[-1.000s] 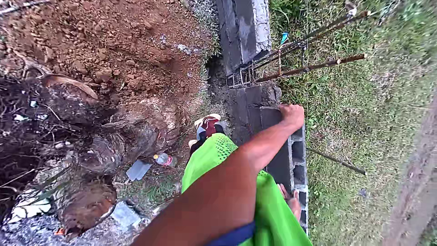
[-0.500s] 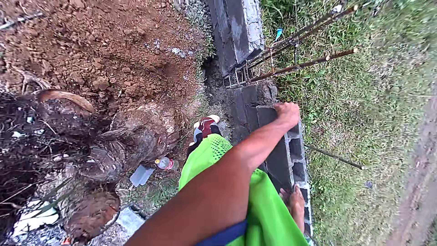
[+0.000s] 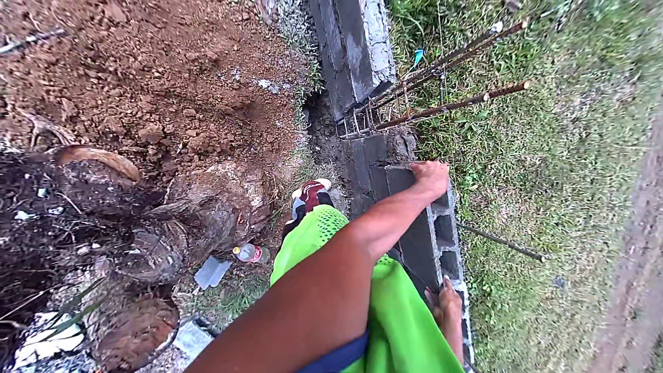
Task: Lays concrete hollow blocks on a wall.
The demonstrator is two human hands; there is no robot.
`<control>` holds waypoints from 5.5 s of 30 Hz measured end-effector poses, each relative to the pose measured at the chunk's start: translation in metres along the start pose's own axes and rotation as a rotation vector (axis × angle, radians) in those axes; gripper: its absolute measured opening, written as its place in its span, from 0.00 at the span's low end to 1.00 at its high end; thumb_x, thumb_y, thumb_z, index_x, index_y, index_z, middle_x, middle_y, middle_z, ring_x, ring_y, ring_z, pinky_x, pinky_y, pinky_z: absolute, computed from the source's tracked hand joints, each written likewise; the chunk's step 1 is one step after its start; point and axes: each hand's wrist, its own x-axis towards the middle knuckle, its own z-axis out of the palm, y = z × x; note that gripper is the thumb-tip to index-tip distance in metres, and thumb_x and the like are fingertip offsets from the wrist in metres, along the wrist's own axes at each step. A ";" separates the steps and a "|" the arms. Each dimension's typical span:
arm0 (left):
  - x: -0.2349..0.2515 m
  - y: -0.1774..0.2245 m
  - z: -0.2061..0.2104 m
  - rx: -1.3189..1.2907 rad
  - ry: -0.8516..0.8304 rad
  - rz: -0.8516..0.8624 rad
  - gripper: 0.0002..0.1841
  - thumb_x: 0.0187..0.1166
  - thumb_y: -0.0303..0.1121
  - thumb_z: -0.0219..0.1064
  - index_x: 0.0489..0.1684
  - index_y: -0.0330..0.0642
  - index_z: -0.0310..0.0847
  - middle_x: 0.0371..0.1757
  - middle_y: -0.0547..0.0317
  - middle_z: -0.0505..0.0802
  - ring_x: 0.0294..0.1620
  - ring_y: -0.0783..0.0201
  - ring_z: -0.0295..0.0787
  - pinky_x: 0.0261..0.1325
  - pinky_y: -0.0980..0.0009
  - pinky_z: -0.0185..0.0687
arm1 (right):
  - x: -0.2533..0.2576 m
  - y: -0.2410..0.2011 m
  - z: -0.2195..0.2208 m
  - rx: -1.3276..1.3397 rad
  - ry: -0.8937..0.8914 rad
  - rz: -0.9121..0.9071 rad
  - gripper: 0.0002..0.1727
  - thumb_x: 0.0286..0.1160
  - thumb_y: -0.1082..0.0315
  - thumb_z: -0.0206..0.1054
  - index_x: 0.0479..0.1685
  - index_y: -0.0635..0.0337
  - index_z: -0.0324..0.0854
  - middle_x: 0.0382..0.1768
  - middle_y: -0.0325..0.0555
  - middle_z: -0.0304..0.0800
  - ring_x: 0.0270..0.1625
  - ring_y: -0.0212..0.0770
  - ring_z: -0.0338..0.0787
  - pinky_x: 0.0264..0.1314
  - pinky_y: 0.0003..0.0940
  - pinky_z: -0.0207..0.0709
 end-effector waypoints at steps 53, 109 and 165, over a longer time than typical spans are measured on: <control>0.008 -0.009 -0.067 0.504 0.123 0.079 0.18 0.80 0.36 0.70 0.56 0.26 0.83 0.53 0.24 0.89 0.61 0.24 0.85 0.63 0.22 0.72 | -0.038 -0.038 0.015 0.070 -0.189 0.049 0.29 0.83 0.53 0.66 0.68 0.72 0.78 0.62 0.71 0.85 0.70 0.64 0.83 0.75 0.64 0.72; 0.046 -0.031 -0.089 0.539 0.124 0.121 0.20 0.81 0.30 0.71 0.64 0.24 0.78 0.58 0.34 0.89 0.55 0.50 0.87 0.62 0.50 0.82 | -0.030 -0.085 0.042 0.447 -0.172 -0.019 0.13 0.77 0.68 0.69 0.53 0.69 0.85 0.53 0.65 0.90 0.61 0.65 0.89 0.59 0.68 0.80; 0.051 -0.029 -0.093 0.691 0.120 0.015 0.22 0.78 0.41 0.72 0.59 0.29 0.84 0.59 0.33 0.90 0.65 0.39 0.87 0.70 0.38 0.77 | -0.029 -0.078 0.059 0.216 -0.049 -0.001 0.25 0.86 0.53 0.62 0.58 0.71 0.81 0.51 0.73 0.89 0.58 0.73 0.89 0.55 0.73 0.79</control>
